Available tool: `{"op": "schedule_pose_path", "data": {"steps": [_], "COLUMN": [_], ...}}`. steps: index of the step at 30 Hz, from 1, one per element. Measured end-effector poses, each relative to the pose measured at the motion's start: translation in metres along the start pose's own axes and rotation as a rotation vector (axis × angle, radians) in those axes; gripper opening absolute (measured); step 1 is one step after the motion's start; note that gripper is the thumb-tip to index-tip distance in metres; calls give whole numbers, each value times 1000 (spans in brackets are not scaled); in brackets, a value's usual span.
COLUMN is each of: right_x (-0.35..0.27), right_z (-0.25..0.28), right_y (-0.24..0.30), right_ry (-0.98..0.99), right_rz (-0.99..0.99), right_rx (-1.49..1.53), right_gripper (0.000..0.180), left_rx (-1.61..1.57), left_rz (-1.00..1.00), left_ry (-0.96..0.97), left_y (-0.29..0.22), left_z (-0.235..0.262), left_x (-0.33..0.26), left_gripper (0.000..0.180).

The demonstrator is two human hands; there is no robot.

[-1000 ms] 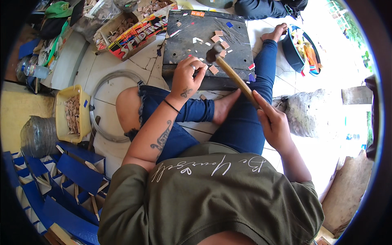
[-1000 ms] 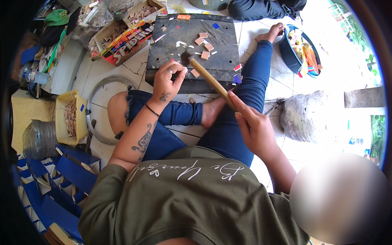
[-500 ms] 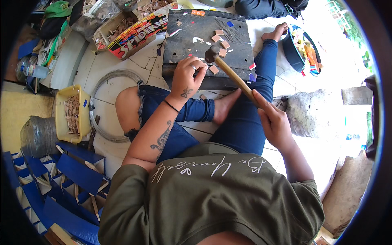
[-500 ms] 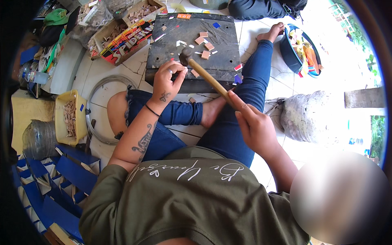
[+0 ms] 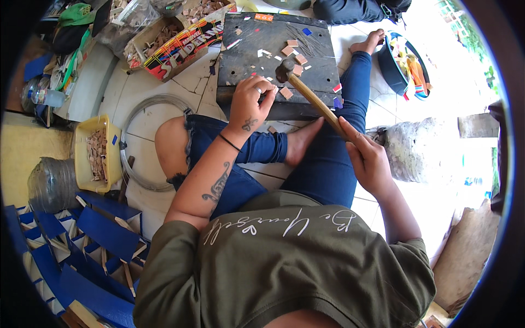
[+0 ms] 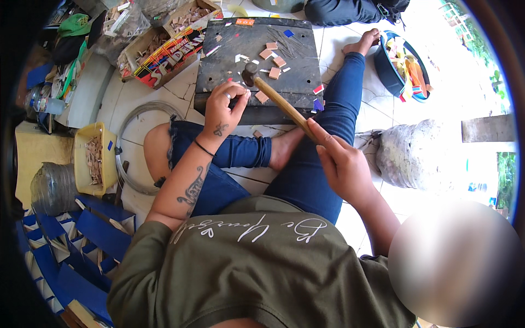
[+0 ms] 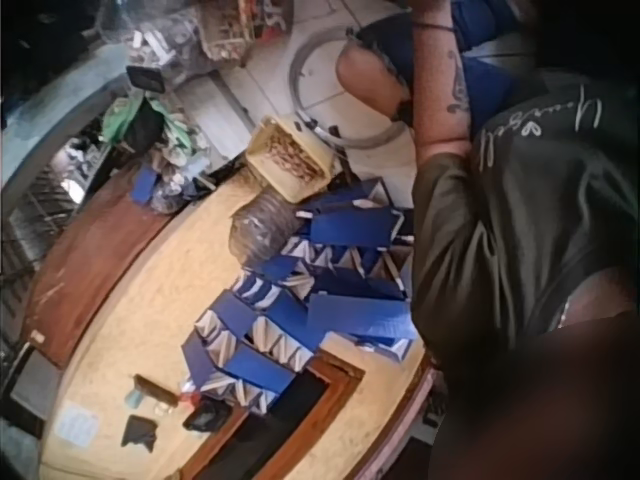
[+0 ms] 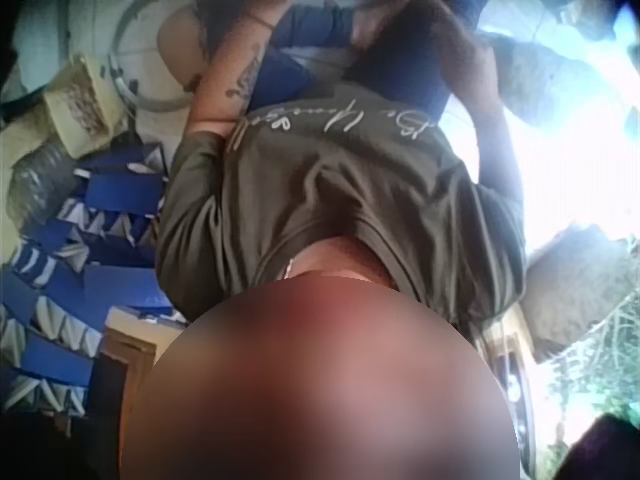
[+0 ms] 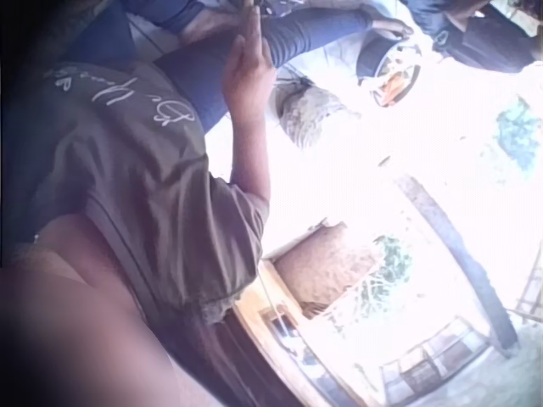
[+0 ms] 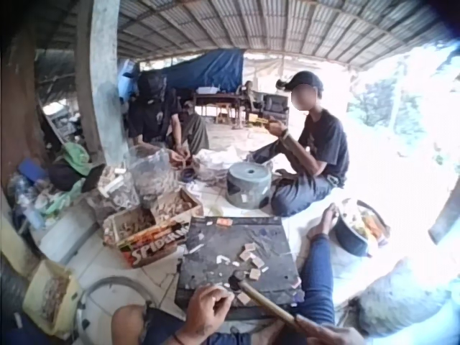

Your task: The person sits on the floor and repeatedly uses a hammer to strike small wooden blocks placed on a dark work surface. They pick up blocks, position them, and strike them one at a time, occasionally pausing to adjust the pieces or clear debris.

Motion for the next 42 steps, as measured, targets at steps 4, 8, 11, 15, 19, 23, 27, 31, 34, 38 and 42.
{"op": "schedule_pose_path", "data": {"steps": [4,8,11,15,19,23,27,31,34,38,42], "right_x": [0,0,2,-1,7,53,99,129,134,142,172], "right_z": [4,0,5,-8,0,19,16,-3,-17,-16,-21], "right_y": [4,2,8,-8,-43,-91,-136,-153,-157,-143,-136], "right_ry": [-65,-11,-92,24,-132,-368,-331,-276,-246,-300,-190], "right_rz": [40,16,81,-60,-196,-105,-163,-141,-175,-114,-61], "right_rx": [33,27,40,90,228,23,-436,-535,-529,-659,-600], "right_gripper": [51,50,49,48,45,42,40,39,41,45,34], "left_rx": [5,1,3,11,-6,-142,-96,246,547,1202,1468], "left_rz": [-3,-18,-3,5,25,171,282,551,833,945,982], "left_ry": [-9,-4,5,-19,3,67,-170,-448,-515,-523,-559], "left_y": [0,0,2,2,0,11,67,169,218,209,212], "left_z": [0,-1,-1,0,2,9,90,264,402,493,480], "left_x": [-1,0,-1,-2,2,2,-9,-54,-100,-140,-123], "left_gripper": [8,7,7,7,7,2,6,16,19,29,45]}}
Point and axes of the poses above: each hand's wrist, its own x-axis towards the middle knuckle, its own z-axis out of the back of the hand, y = z × x, the point moved 9 cm from there along x, towards the middle knuckle, and after that the axes turned 13 degrees about z, right-handed, at the moved point
